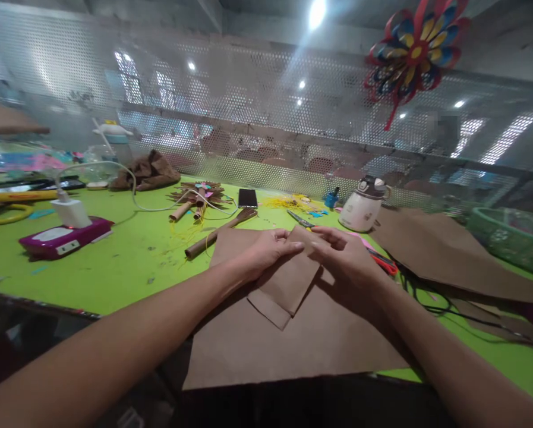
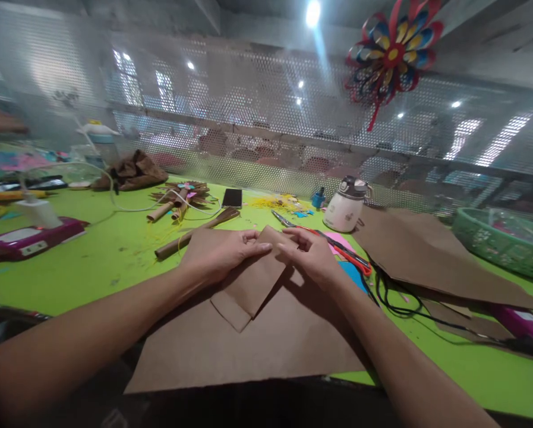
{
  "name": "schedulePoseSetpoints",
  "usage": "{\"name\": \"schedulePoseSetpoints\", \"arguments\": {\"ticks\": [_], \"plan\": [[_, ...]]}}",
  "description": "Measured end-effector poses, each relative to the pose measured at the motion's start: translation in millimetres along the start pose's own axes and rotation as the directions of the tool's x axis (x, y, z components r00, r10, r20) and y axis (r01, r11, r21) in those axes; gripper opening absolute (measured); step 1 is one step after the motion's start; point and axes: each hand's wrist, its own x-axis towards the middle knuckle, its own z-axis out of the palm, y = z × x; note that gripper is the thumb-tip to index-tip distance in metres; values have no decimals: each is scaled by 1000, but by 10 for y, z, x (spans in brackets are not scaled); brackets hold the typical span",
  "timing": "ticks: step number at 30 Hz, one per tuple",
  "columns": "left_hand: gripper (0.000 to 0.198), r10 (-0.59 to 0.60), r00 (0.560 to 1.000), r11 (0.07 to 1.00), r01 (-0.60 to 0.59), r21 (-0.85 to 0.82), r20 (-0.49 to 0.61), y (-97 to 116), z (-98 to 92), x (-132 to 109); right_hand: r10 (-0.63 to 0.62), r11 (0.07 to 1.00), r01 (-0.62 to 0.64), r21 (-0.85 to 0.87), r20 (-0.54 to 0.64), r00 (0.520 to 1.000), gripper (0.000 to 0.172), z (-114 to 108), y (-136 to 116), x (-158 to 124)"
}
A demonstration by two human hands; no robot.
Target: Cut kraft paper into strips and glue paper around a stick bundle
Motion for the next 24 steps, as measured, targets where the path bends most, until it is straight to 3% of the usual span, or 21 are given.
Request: {"name": "schedulePoseSetpoints", "arguments": {"ticks": [3,8,15,24], "plan": [[26,7,1000,999,-6,46,-29,21,20,-18,1,1000,-2,25,12,1000,41,31,47,12],[27,-18,1000,999,17,47,15,41,18,-14,28,998,-27,64,-14,1000,37,25,65,26],[26,-44,999,999,44,-3,-9,-17,-37,51,-67,998,67,-5,-70,995,30,12,51,45],[22,-37,999,999,37,-22,-30,-100,-83,118,15,997,-5,83,-109,994,36,-47,120,80]]}}
